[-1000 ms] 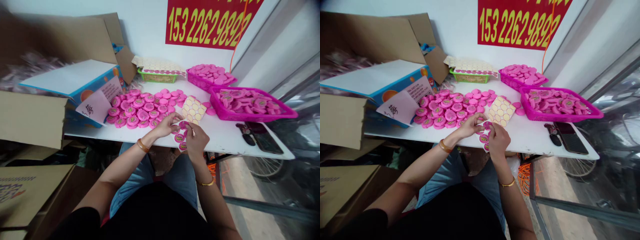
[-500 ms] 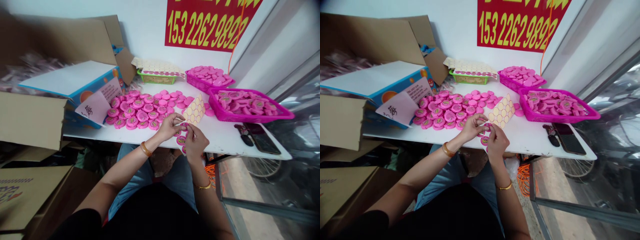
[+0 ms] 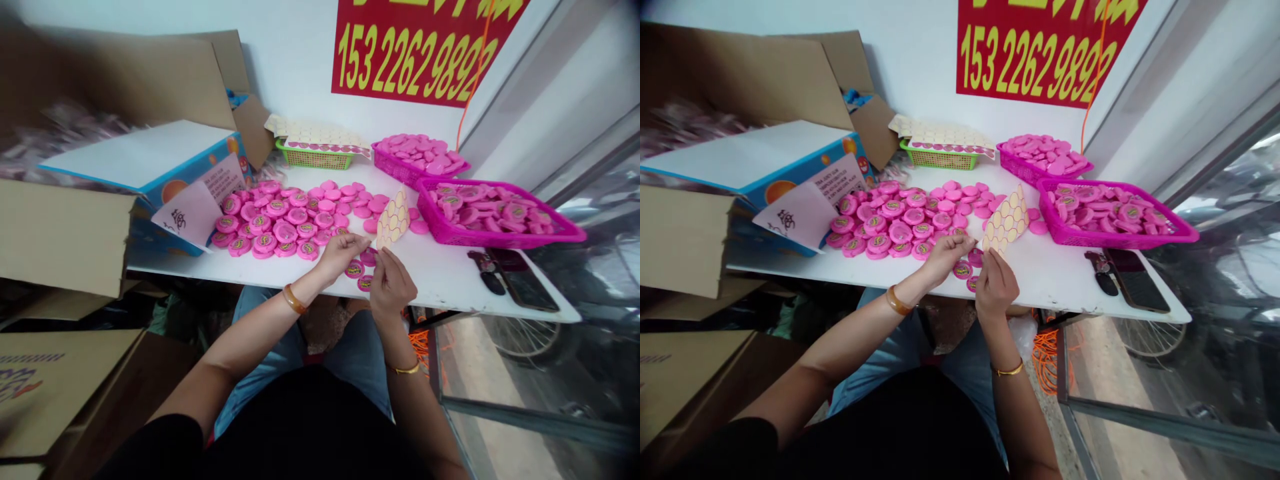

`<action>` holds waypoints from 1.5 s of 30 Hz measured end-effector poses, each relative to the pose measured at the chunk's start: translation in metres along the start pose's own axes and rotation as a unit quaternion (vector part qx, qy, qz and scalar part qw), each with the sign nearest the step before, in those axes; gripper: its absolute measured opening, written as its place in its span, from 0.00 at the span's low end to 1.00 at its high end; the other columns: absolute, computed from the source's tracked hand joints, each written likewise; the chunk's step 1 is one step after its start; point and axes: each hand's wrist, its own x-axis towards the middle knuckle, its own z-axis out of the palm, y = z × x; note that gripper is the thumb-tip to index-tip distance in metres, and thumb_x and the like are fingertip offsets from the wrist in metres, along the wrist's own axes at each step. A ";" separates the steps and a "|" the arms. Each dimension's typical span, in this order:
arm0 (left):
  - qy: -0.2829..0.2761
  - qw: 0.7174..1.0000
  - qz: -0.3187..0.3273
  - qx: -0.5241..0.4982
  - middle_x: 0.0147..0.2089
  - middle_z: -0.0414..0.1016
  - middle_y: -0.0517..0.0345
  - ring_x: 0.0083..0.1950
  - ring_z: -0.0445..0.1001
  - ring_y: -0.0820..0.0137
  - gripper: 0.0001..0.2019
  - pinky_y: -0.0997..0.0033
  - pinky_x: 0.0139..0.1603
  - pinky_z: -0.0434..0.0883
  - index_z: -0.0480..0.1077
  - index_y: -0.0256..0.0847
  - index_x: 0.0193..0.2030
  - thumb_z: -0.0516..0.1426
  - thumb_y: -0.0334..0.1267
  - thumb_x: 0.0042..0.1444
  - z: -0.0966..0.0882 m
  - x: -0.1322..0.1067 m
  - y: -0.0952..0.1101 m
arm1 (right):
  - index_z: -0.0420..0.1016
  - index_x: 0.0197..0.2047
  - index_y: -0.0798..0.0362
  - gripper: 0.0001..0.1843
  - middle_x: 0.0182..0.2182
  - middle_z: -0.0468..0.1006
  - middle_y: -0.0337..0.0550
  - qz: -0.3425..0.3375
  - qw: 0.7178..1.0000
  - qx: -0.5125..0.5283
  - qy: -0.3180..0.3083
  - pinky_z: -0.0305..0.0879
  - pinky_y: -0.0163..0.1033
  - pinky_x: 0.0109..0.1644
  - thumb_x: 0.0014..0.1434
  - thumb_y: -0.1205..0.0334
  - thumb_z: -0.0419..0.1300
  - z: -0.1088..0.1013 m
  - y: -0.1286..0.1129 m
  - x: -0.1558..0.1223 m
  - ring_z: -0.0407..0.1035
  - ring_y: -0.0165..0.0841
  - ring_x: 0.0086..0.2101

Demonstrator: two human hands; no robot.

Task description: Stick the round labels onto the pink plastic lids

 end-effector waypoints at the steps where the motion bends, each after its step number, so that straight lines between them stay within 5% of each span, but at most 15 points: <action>1: 0.001 1.000 0.001 0.023 0.20 0.64 0.64 0.24 0.59 0.81 0.21 0.77 0.26 0.57 0.67 0.34 0.22 0.64 0.52 0.46 0.000 0.003 0.002 | 0.78 0.44 0.51 0.12 0.41 0.83 0.48 -0.013 1.000 0.004 -0.002 0.75 0.43 0.50 0.63 0.64 0.53 0.000 0.000 -0.001 0.78 0.36 0.43; 5: 0.006 0.992 -0.004 0.122 0.17 0.49 0.68 0.21 0.48 0.82 0.26 0.74 0.23 0.46 0.56 0.37 0.14 0.64 0.51 0.44 -0.002 0.013 0.007 | 0.78 0.44 0.52 0.12 0.40 0.83 0.49 -0.039 0.999 0.005 -0.010 0.75 0.41 0.50 0.63 0.65 0.54 0.000 0.001 -0.006 0.78 0.36 0.42; 9: 0.031 0.985 -0.007 0.171 0.16 0.46 0.68 0.21 0.46 0.82 0.25 0.73 0.22 0.43 0.54 0.38 0.13 0.62 0.50 0.47 -0.003 0.016 0.008 | 0.78 0.44 0.51 0.13 0.40 0.83 0.47 -0.046 0.999 0.001 -0.024 0.75 0.42 0.50 0.63 0.65 0.53 0.000 0.003 -0.007 0.78 0.36 0.43; 14: -0.024 0.981 -0.004 0.194 0.17 0.57 0.66 0.21 0.52 0.81 0.15 0.75 0.23 0.49 0.65 0.35 0.18 0.62 0.43 0.45 -0.002 0.014 0.014 | 0.78 0.45 0.52 0.15 0.41 0.83 0.48 -0.028 0.999 0.030 -0.036 0.74 0.41 0.51 0.63 0.68 0.51 -0.001 0.006 -0.005 0.77 0.34 0.44; 19: 0.035 0.985 0.014 0.171 0.19 0.62 0.64 0.22 0.57 0.79 0.10 0.75 0.25 0.54 0.66 0.35 0.20 0.60 0.39 0.45 -0.001 0.014 0.007 | 0.78 0.43 0.50 0.14 0.41 0.82 0.47 0.017 0.996 0.064 -0.067 0.72 0.44 0.53 0.62 0.66 0.52 0.000 0.002 -0.005 0.76 0.35 0.44; 23: 0.032 0.981 0.030 0.190 0.19 0.63 0.64 0.23 0.58 0.79 0.11 0.75 0.25 0.55 0.65 0.36 0.19 0.60 0.39 0.45 -0.004 0.016 0.001 | 0.78 0.41 0.50 0.11 0.41 0.81 0.47 0.075 0.989 0.094 -0.090 0.71 0.45 0.54 0.62 0.63 0.53 -0.001 -0.003 -0.002 0.75 0.35 0.44; 30: -0.052 0.950 -0.006 0.307 0.18 0.64 0.63 0.21 0.59 0.77 0.10 0.75 0.24 0.55 0.70 0.35 0.20 0.61 0.38 0.45 -0.026 0.034 -0.015 | 0.73 0.38 0.52 0.07 0.41 0.79 0.47 0.147 0.977 0.135 -0.071 0.68 0.45 0.51 0.61 0.60 0.56 -0.013 -0.011 0.007 0.73 0.37 0.45; 33: -0.085 0.891 0.023 0.446 0.21 0.70 0.58 0.24 0.64 0.74 0.07 0.73 0.26 0.58 0.74 0.35 0.23 0.61 0.37 0.46 -0.033 0.045 -0.015 | 0.73 0.38 0.53 0.09 0.38 0.78 0.46 0.256 0.941 0.219 -0.036 0.69 0.43 0.46 0.58 0.57 0.59 -0.004 -0.004 0.008 0.73 0.35 0.40; 37: -0.008 0.782 0.072 0.619 0.37 0.77 0.44 0.37 0.73 0.63 0.11 0.66 0.38 0.65 0.77 0.34 0.40 0.55 0.34 0.55 -0.035 0.065 -0.004 | 0.73 0.33 0.55 0.13 0.30 0.77 0.39 0.438 0.820 0.367 -0.033 0.70 0.40 0.41 0.51 0.53 0.64 0.020 0.012 0.009 0.73 0.30 0.33; 40: 0.015 0.697 0.050 0.715 0.51 0.73 0.32 0.53 0.70 0.52 0.17 0.57 0.50 0.64 0.72 0.30 0.51 0.54 0.31 0.56 -0.039 0.088 0.005 | 0.73 0.31 0.54 0.14 0.28 0.78 0.37 0.507 0.750 0.425 -0.020 0.70 0.39 0.42 0.44 0.55 0.68 0.030 0.020 0.013 0.73 0.29 0.32; 45: -0.031 0.683 0.001 0.729 0.51 0.72 0.29 0.53 0.70 0.46 0.17 0.46 0.54 0.61 0.72 0.29 0.50 0.56 0.33 0.55 -0.048 0.116 0.003 | 0.74 0.29 0.53 0.12 0.24 0.76 0.33 0.547 0.699 0.459 -0.037 0.69 0.36 0.39 0.40 0.59 0.69 0.027 0.023 0.021 0.71 0.26 0.28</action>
